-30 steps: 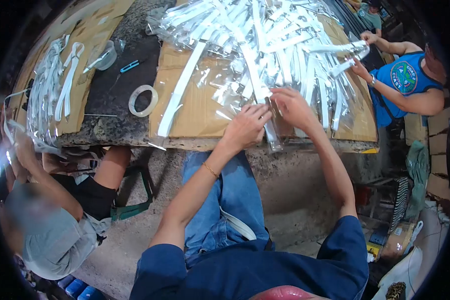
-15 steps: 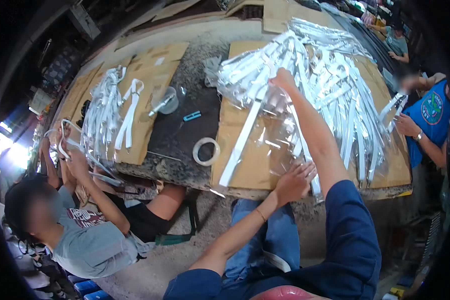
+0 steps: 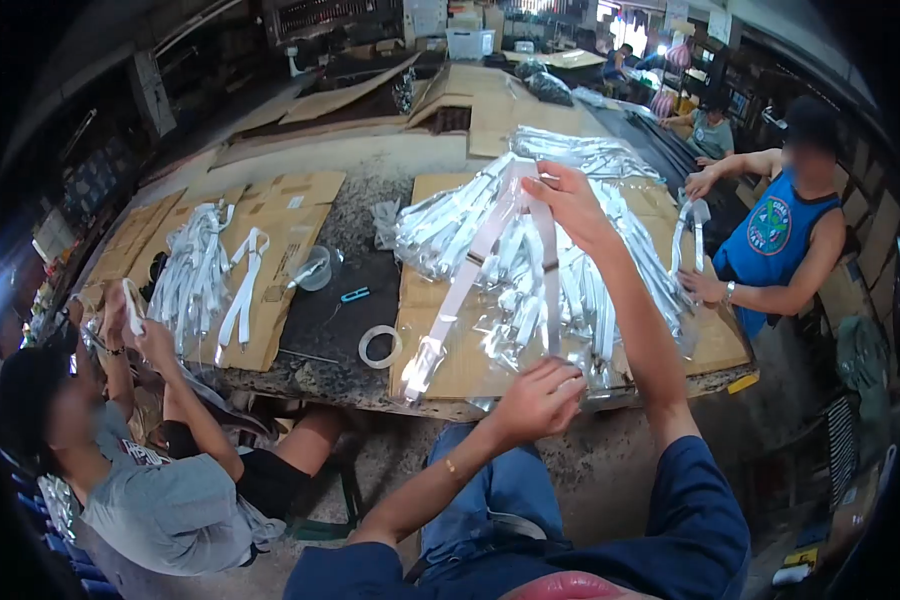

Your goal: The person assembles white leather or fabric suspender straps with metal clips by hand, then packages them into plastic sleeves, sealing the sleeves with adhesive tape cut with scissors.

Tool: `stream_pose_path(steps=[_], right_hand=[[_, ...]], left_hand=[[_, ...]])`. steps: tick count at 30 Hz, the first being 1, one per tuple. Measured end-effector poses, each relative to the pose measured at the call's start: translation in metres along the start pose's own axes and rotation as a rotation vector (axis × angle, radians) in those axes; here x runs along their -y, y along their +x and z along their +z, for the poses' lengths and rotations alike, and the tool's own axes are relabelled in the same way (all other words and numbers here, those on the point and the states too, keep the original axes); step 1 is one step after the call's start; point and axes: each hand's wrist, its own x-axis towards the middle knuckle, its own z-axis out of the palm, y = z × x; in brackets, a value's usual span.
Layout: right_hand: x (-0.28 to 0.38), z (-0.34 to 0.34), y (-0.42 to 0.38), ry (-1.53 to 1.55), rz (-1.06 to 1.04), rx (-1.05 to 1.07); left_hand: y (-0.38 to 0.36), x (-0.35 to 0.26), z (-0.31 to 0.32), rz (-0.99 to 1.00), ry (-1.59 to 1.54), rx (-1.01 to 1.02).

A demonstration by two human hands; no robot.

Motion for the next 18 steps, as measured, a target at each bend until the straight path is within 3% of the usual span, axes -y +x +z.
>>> stream_pose_path(steps=[2, 4, 7, 9, 14, 16, 18], right_hand=[[0.036, 0.009, -0.021, 0.040, -0.052, 0.025], [0.080, 0.026, -0.048, -0.005, -0.070, 0.049], [0.102, 0.042, -0.069, -0.046, -0.175, 0.096], [0.119, 0.054, -0.083, -0.133, -0.270, 0.069], [0.137, 0.053, -0.109, -0.084, -0.224, 0.082], [0.140, 0.052, -0.117, 0.128, -0.138, 0.120], [0.137, 0.051, -0.125, 0.007, -0.196, 0.075]], left_hand=[[0.048, -0.034, -0.064, 0.026, 0.160, -0.239], [0.100, -0.055, -0.119, -0.172, 0.384, -0.435], [0.138, -0.047, -0.149, -0.229, 0.368, -0.476], [0.144, -0.047, -0.154, -0.570, -0.149, -0.355], [0.143, -0.067, -0.154, -0.607, -0.218, -0.418], [0.141, -0.076, -0.151, -0.595, -0.235, -0.439], [0.141, -0.082, -0.149, -0.575, -0.269, -0.410]])
